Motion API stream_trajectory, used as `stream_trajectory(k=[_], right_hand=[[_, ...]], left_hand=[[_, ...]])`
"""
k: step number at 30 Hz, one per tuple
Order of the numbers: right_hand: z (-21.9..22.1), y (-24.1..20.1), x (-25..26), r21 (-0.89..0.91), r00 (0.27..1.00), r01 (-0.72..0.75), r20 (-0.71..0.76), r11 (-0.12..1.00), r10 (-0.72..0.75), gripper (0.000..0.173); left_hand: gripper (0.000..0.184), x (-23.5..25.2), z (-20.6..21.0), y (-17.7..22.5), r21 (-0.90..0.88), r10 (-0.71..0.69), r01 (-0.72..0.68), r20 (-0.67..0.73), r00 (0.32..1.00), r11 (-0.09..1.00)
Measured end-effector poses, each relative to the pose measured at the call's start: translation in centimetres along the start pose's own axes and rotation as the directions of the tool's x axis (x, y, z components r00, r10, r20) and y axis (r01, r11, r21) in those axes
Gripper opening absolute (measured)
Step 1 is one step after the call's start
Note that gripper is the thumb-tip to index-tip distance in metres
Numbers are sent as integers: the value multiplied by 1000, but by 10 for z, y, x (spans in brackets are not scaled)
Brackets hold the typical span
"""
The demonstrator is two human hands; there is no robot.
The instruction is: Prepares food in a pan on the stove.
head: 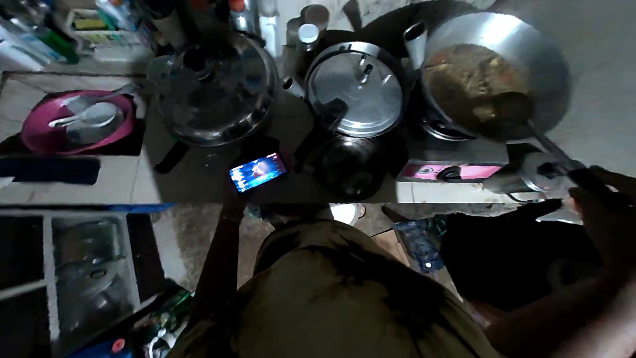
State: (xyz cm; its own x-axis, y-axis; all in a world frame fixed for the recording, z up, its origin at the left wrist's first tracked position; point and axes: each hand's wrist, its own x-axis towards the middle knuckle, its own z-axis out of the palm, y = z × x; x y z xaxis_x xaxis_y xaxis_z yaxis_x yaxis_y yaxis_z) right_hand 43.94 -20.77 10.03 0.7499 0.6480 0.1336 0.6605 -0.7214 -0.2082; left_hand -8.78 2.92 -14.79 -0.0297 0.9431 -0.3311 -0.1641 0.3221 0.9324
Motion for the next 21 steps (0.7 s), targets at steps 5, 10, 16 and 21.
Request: stream_trajectory(k=[5,10,16,21], right_hand=[[-32,-24,-30,-82,999,-30,29,996,32,36],[-3,-27,-4,-42,999,-1,-40,999,-1,32],[6,-25,4,-28,986,65,-151,997,-69,34],[18,-33,0,62,985,133,-118,989,-125,33]], left_hand=[[51,-3,-10,7,445,129,-115,-2,992,888],[51,10,-11,25,769,123,-174,124,985,615],[49,21,0,35,907,83,-162,141,987,389],[59,20,-7,26,928,109,-105,71,992,356]])
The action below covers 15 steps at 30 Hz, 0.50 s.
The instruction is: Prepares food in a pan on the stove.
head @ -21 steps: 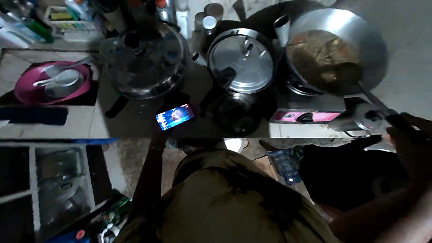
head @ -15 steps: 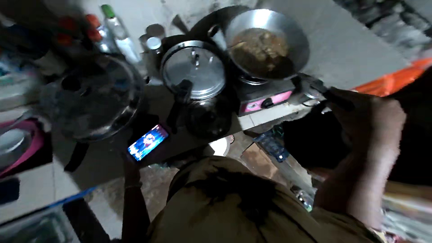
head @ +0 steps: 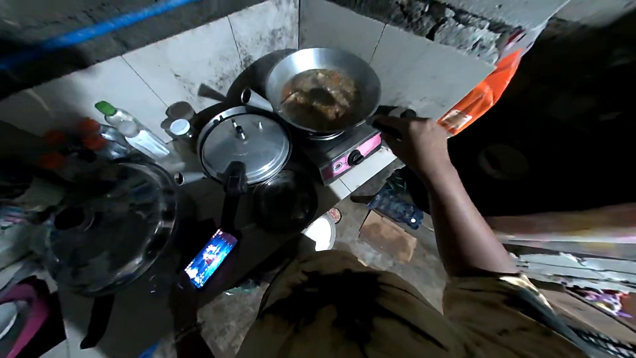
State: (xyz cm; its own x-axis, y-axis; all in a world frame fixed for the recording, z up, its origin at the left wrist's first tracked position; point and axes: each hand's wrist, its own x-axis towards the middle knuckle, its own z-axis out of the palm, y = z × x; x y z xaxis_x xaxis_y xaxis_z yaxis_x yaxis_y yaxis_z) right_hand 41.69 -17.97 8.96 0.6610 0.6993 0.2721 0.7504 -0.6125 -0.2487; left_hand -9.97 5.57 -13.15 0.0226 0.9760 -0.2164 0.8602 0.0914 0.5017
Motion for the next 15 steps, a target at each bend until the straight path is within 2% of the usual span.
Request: stream_trajectory(k=[2,5,9,15], right_hand=[[11,4,4,16,999,-17,40,1000,17,31],[11,8,13,-3,1000,-20,-2,1000,20,33],[19,6,12,66,980,-64,-186,996,75,40],[36,17,13,45,975,-69,-208,997,77,38]], left_hand=[[56,0,-2,-6,18,14,-14,15,1000,1000],[52,-7,-9,-4,-52,34,-34,-13,999,998],[53,-26,-32,21,-42,42,-43,-32,999,998],[51,-52,-56,59,17,101,-100,-84,991,995]])
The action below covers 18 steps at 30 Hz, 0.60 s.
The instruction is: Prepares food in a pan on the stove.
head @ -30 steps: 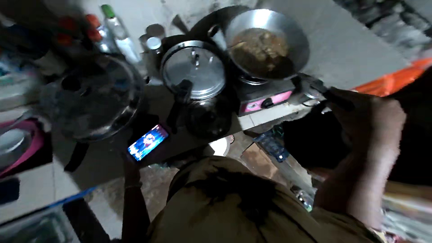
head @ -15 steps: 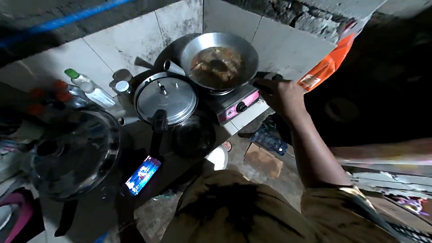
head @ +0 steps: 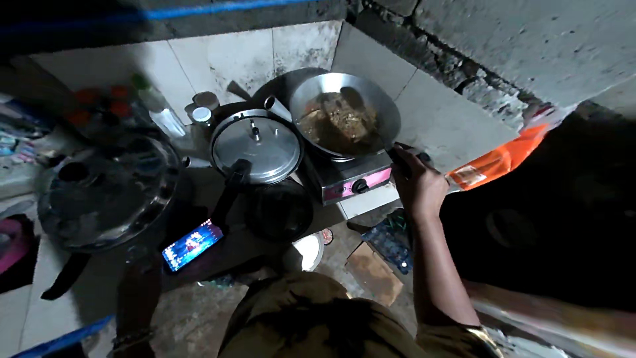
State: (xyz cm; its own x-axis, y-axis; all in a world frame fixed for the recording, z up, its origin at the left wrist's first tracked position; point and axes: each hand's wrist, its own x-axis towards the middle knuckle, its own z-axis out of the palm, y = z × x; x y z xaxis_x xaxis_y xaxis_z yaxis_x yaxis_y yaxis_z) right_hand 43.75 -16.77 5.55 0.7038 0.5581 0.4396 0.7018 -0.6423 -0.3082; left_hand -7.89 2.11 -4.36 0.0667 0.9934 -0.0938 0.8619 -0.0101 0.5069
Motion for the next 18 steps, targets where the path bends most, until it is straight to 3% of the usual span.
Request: stream_trajectory(k=[2,6,11,14,18], right_hand=[[4,0,1,33,1000,-6,-27,999,7,38],[7,4,9,10,999,-9,53,1000,8,36],[6,-7,7,66,994,-32,104,997,25,40],[19,-14,4,144,997,-66,53,987,59,43],[24,-13,3,125,990,-128,80,984,119,44]], left_hand=[[49,-8,-11,11,-3,41,-42,-18,999,999],[44,-24,-34,30,-43,130,-135,-92,987,990],[38,-25,-78,50,-8,170,-180,-285,943,984],[28,4,-110,45,95,310,-299,-442,842,949],[26,61,-153,48,152,429,-405,-436,791,902]])
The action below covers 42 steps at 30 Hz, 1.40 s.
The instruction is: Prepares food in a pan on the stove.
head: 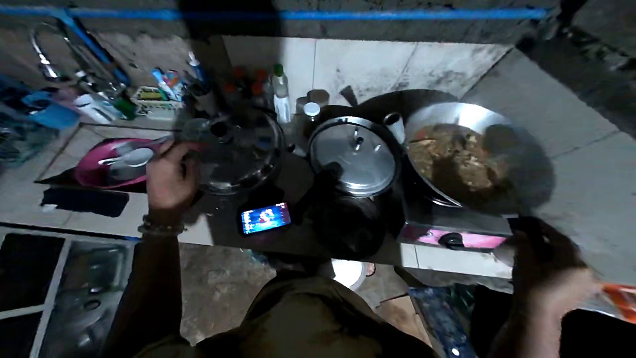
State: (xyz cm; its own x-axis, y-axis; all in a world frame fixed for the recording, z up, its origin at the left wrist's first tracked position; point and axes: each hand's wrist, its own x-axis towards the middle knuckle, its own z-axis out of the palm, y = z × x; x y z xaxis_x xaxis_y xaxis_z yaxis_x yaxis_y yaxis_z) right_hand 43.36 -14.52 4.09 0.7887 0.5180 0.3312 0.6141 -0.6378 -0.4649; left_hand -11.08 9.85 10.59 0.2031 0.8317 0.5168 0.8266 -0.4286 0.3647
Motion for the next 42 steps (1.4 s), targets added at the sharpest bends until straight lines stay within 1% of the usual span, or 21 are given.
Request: stream_trajectory(k=[1,3,5,6,8,9,10,12,14,16,19,22,24,26,28,29,31,33,36,39,42], right_hand=[[6,1,-1,12,1000,-12,-22,1000,12,45],[5,-5,-3,18,1000,-23,-2,1000,23,45],[7,-13,-10,43,1000,-24,-12,999,25,43],[10,-20,-15,84,998,-33,-45,996,37,44],[16,-31,-22,228,993,-12,-108,974,38,46],[17,-35,-24,326,993,7,-115,945,32,47],[19,-38,-24,435,994,8,-105,900,42,47],[23,-46,-25,613,990,-92,-29,785,139,46],[23,-62,-28,660,977,-185,41,728,211,44],[22,-79,-33,691,971,-206,55,693,235,39],[22,-102,-47,770,980,-154,39,619,195,36],[21,-123,-62,823,995,-82,34,563,95,40],[20,-137,-74,843,998,-61,51,534,34,41],[20,-148,-83,863,993,-53,97,502,-63,39],[26,-156,-91,876,970,-79,177,476,-166,38],[32,-160,-96,873,954,-99,220,477,-205,38],[50,-166,-105,866,925,-128,281,484,-258,38],[72,-173,-109,856,903,-148,321,495,-285,37],[103,-177,-107,828,888,-161,359,537,-287,38],[125,-173,-103,763,877,-179,410,621,-251,42],[139,-169,-99,724,875,-177,426,667,-230,43]], left_hand=[[25,22,-1,-6,-8,18,-18,12,1000,1000],[25,68,1,-20,4,57,-57,59,997,998],[26,113,11,-40,30,95,-100,146,985,995],[28,137,21,-50,57,114,-127,196,974,990],[30,179,44,-65,99,134,-171,303,944,980],[30,197,56,-67,96,142,-187,357,923,978],[29,213,67,-68,69,181,-229,409,894,971],[30,242,95,-65,39,250,-315,522,816,948],[31,267,134,-67,12,324,-404,577,750,915],[30,285,166,-58,-76,402,-449,593,698,890],[33,304,197,-33,-175,469,-486,656,592,856],[36,312,213,-14,-135,436,-511,726,532,849],[38,315,224,-11,-130,431,-520,742,514,844],[43,316,224,-6,-90,399,-527,761,511,845],[47,319,214,-7,44,319,-557,781,537,829],[50,321,213,-13,81,278,-541,789,548,837],[50,324,219,-33,70,254,-510,803,539,857],[46,328,221,-49,79,270,-547,805,528,833],[38,329,213,-53,66,272,-558,822,501,827],[32,335,220,-66,-30,357,-555,794,492,831],[29,337,223,-80,-76,410,-568,771,487,819]])
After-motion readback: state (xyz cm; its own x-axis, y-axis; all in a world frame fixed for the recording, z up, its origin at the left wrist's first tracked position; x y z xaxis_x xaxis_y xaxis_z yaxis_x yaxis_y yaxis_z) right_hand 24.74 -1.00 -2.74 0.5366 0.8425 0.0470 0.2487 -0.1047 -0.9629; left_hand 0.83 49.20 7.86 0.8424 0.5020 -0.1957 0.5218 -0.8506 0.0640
